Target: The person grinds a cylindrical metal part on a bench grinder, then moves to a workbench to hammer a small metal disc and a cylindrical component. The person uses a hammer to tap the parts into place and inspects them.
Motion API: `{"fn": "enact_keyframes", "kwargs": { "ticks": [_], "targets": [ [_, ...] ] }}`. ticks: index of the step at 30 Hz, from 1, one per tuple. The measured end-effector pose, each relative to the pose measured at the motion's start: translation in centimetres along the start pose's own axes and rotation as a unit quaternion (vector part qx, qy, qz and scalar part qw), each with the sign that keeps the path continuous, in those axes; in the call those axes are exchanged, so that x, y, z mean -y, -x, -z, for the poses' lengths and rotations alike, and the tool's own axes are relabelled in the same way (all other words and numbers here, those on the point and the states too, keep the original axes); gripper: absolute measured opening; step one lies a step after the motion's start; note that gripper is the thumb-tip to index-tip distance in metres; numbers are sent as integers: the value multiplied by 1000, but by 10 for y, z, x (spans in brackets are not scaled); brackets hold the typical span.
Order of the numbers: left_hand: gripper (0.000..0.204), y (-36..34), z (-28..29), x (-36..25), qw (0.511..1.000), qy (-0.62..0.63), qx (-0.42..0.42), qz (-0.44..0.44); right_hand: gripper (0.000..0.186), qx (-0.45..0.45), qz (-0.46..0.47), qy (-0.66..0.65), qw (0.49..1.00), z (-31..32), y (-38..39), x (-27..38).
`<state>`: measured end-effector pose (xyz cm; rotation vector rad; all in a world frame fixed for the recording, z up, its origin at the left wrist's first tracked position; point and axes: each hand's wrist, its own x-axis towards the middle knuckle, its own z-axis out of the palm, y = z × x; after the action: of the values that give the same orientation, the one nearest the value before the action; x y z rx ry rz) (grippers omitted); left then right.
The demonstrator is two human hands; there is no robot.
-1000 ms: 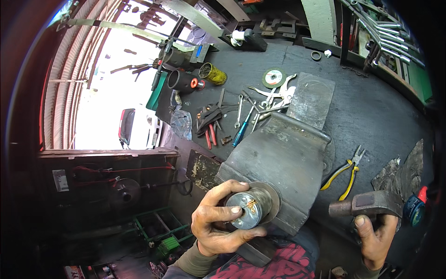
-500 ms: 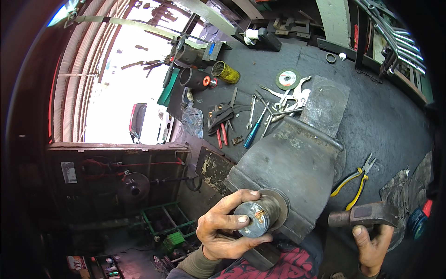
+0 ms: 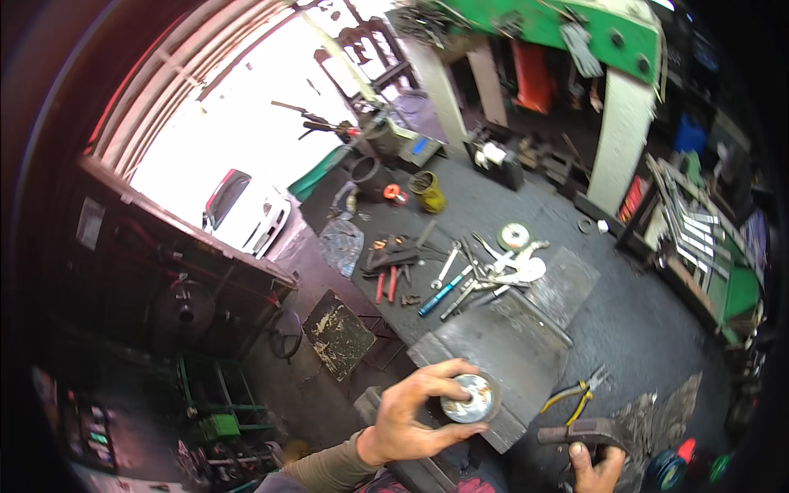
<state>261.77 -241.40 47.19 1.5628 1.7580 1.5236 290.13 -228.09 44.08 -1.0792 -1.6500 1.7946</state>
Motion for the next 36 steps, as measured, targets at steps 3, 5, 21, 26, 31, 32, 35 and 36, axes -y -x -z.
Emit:
{"fn": "enact_keyframes", "kwargs": {
  "ticks": [3,5,21,26,31,32,35,36],
  "targets": [
    [57,4,-10,-5,998,-38,-41,-19,25,-29,29,77,996,1,11,-2],
    [57,5,-10,-12,994,-90,-58,-29,25,-46,40,72,996,0,12,-2],
    [53,-26,19,6,892,363,191,188,37,-47,223,388,893,-71,44,116],
    [48,-29,10,15,908,305,247,146,33,-52,250,463,849,-92,38,132],
    [39,-23,-3,19,932,305,179,84,34,-64,198,465,860,-108,37,133],
    [39,-22,-3,17,931,305,178,95,35,-64,210,476,852,-107,36,129],
    [45,-21,3,22,931,287,200,108,38,-58,220,521,823,-108,36,130],
    [49,-23,4,23,929,281,218,104,38,-65,217,540,811,-112,39,136]
  ]
}}
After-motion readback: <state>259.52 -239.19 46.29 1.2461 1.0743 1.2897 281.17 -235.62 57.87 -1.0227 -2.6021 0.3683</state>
